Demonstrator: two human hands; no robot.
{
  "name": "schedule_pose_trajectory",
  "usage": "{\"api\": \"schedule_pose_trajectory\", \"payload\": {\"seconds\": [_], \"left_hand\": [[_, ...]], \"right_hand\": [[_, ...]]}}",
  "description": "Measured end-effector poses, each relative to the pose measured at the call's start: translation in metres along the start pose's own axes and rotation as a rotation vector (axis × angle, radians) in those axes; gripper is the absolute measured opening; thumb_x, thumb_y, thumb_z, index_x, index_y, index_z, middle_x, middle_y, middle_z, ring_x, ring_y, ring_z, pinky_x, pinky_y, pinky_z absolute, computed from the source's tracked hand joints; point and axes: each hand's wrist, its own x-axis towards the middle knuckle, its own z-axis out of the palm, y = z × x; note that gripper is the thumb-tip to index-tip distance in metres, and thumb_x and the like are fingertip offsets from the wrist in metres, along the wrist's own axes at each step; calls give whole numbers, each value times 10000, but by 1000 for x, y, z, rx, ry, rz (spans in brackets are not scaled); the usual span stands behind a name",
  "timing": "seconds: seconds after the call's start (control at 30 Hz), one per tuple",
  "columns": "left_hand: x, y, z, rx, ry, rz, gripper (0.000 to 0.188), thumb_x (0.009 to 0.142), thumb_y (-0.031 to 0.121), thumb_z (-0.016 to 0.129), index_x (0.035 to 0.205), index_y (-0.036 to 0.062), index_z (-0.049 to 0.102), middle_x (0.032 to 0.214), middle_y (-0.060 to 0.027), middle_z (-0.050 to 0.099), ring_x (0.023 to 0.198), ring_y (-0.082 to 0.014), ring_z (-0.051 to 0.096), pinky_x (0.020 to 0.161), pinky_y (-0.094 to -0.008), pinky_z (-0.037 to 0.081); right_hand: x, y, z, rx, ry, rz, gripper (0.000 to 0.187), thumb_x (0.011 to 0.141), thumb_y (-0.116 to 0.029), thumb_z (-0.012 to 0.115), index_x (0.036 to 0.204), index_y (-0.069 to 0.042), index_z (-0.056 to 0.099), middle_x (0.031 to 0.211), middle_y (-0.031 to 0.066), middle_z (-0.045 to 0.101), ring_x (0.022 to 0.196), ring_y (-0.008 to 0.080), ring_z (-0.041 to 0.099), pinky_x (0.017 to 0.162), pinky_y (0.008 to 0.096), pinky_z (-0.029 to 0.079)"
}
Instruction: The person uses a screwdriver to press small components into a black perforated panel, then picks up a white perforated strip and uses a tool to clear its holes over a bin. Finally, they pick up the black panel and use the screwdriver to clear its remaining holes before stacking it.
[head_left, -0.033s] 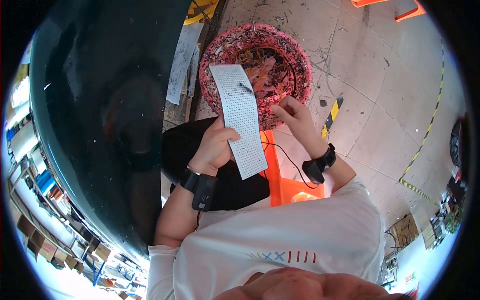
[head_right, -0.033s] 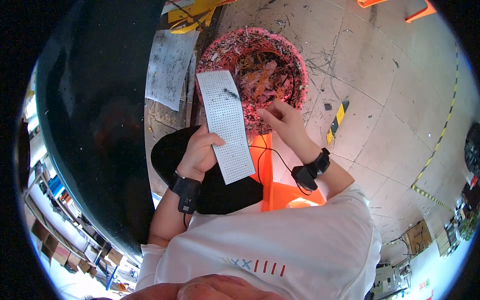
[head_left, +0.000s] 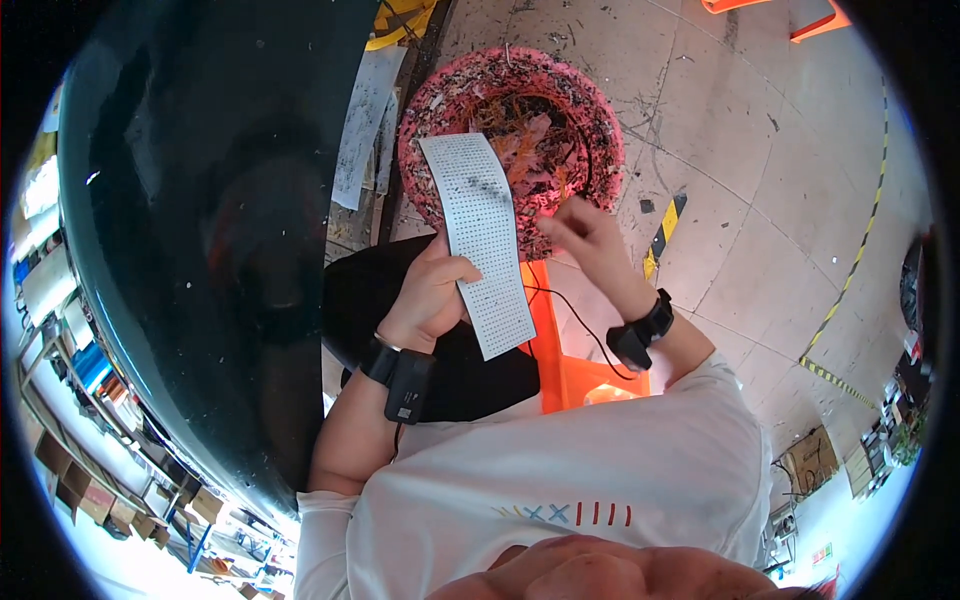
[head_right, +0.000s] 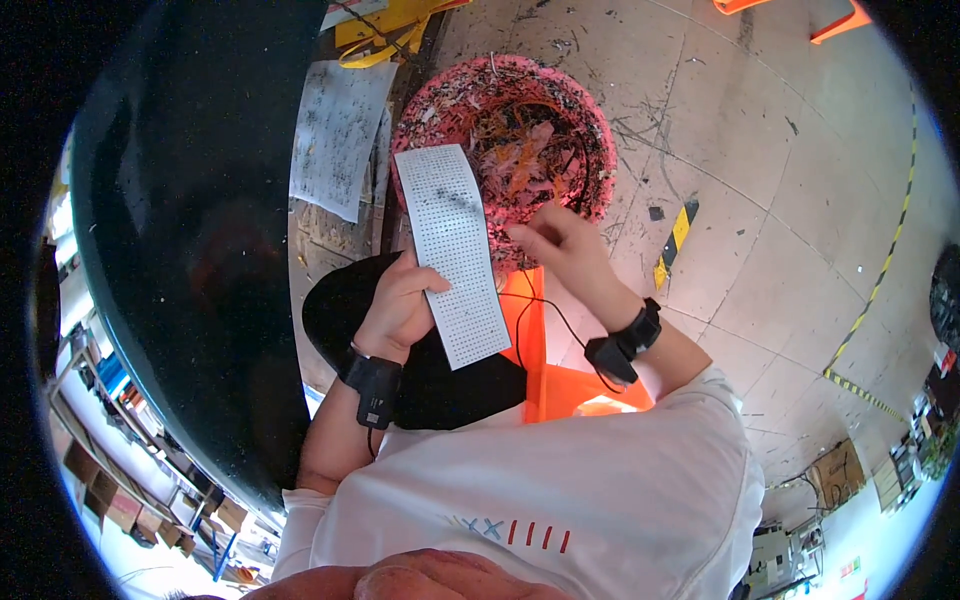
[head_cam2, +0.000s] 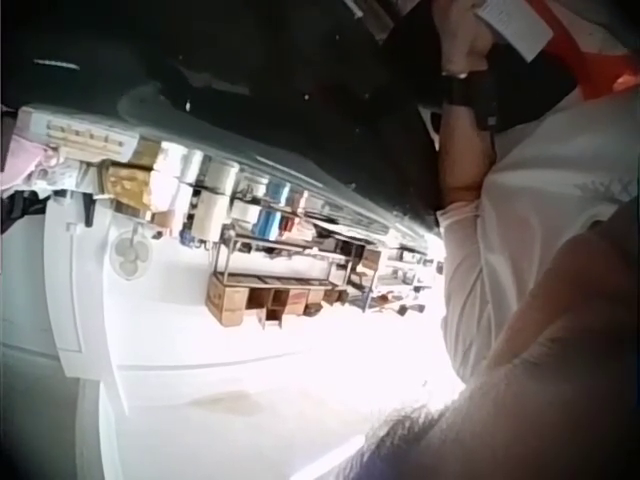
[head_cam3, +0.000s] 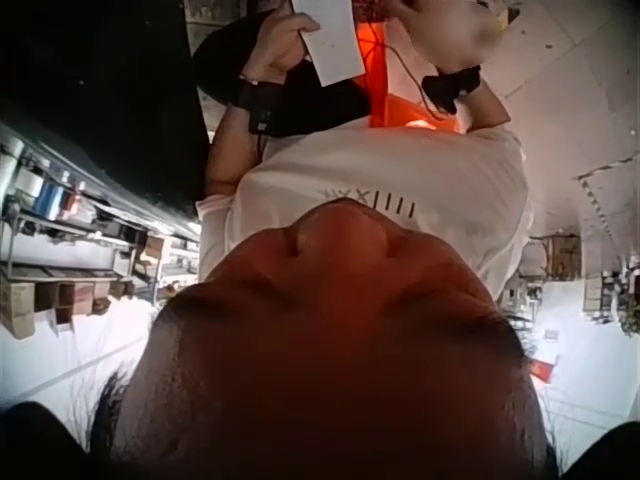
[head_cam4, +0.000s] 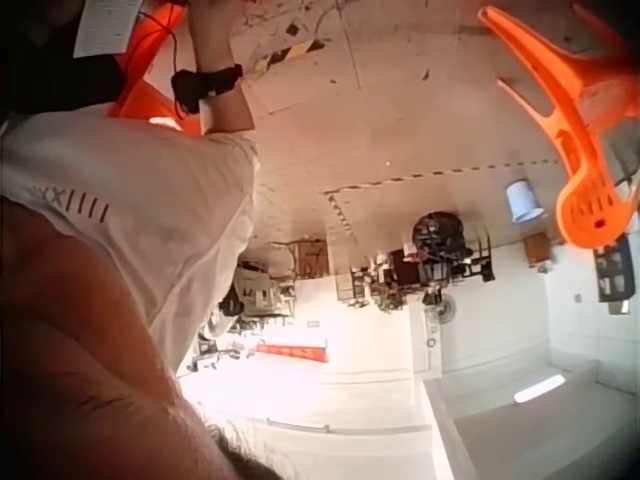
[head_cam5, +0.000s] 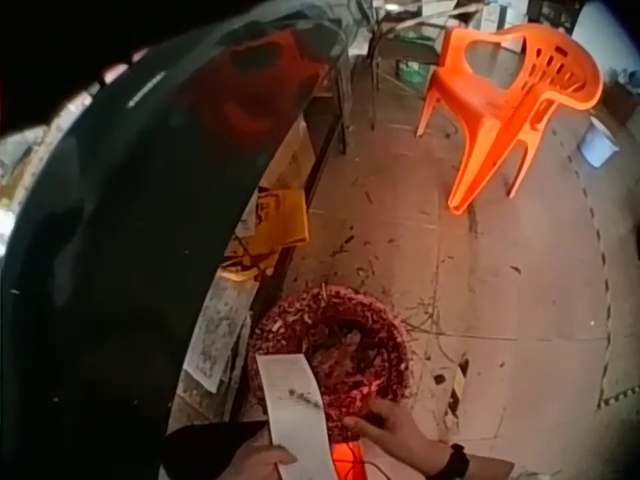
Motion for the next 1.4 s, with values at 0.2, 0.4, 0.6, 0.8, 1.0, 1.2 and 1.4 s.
{"api": "schedule_pose_trajectory", "payload": {"seconds": [0.2, 0.4, 0.6, 0.8, 1.0, 1.2, 1.4], "left_hand": [[2, 0, 4, -3, 0, -25, 736, 732, -154, 400, 1448, 19, 380, 1316, -154, 541, 1213, -282, 555, 1037, -413, 451], [4, -1, 3, 53, -66, -5, 789, 728, -145, 394, 1491, 43, 337, 1341, -137, 530, 1219, -264, 550, 1039, -399, 448], [-1, 2, 10, 24, -16, 38, 766, 733, -146, 387, 1477, 35, 354, 1327, -148, 540, 1200, -274, 563, 1035, -406, 453], [7, -1, 0, 19, 67, 6, 645, 777, -129, 432, 1409, -1, 419, 1296, -161, 559, 1172, -298, 581, 1031, -424, 458], [-2, -2, 0, 8, 35, 42, 592, 799, -126, 446, 1381, -17, 441, 1278, -160, 573, 1166, -302, 585, 1030, -427, 461], [-3, 4, 7, 14, 41, 61, 587, 798, -127, 445, 1375, -23, 449, 1273, -161, 579, 1164, -297, 586, 1028, -426, 462], [-5, 8, 3, 23, 44, 54, 584, 795, -115, 452, 1372, -26, 454, 1272, -163, 580, 1167, -296, 586, 1028, -425, 461]], "right_hand": [[8, 9, -1, 31, 16, 25, 236, 944, -206, 691, 831, -31, 581, 741, -24, 510, 698, 53, 461, 600, 244, 373], [7, 5, 0, 47, 35, -13, 251, 948, -220, 688, 826, -31, 576, 748, -29, 505, 694, 47, 459, 593, 238, 366], [12, 8, -4, 152, 63, -58, 253, 959, -216, 674, 820, -32, 571, 706, -41, 480, 662, 43, 446, 572, 232, 357], [-2, -10, 11, 250, -109, 49, 249, 962, -213, 674, 816, -38, 574, 689, -55, 472, 624, 37, 411, 547, 234, 334], [10, -3, 0, 132, 46, -18, 247, 947, -218, 695, 824, -33, 588, 695, -56, 489, 618, 28, 408, 537, 235, 321], [5, 0, -1, -17, -68, -117, 248, 937, -213, 706, 823, -27, 589, 684, -45, 490, 620, 30, 409, 531, 239, 317], [-2, -8, 2, -23, -124, -206, 258, 922, -219, 725, 815, -36, 579, 678, -42, 497, 615, 34, 412, 522, 241, 313]]}}
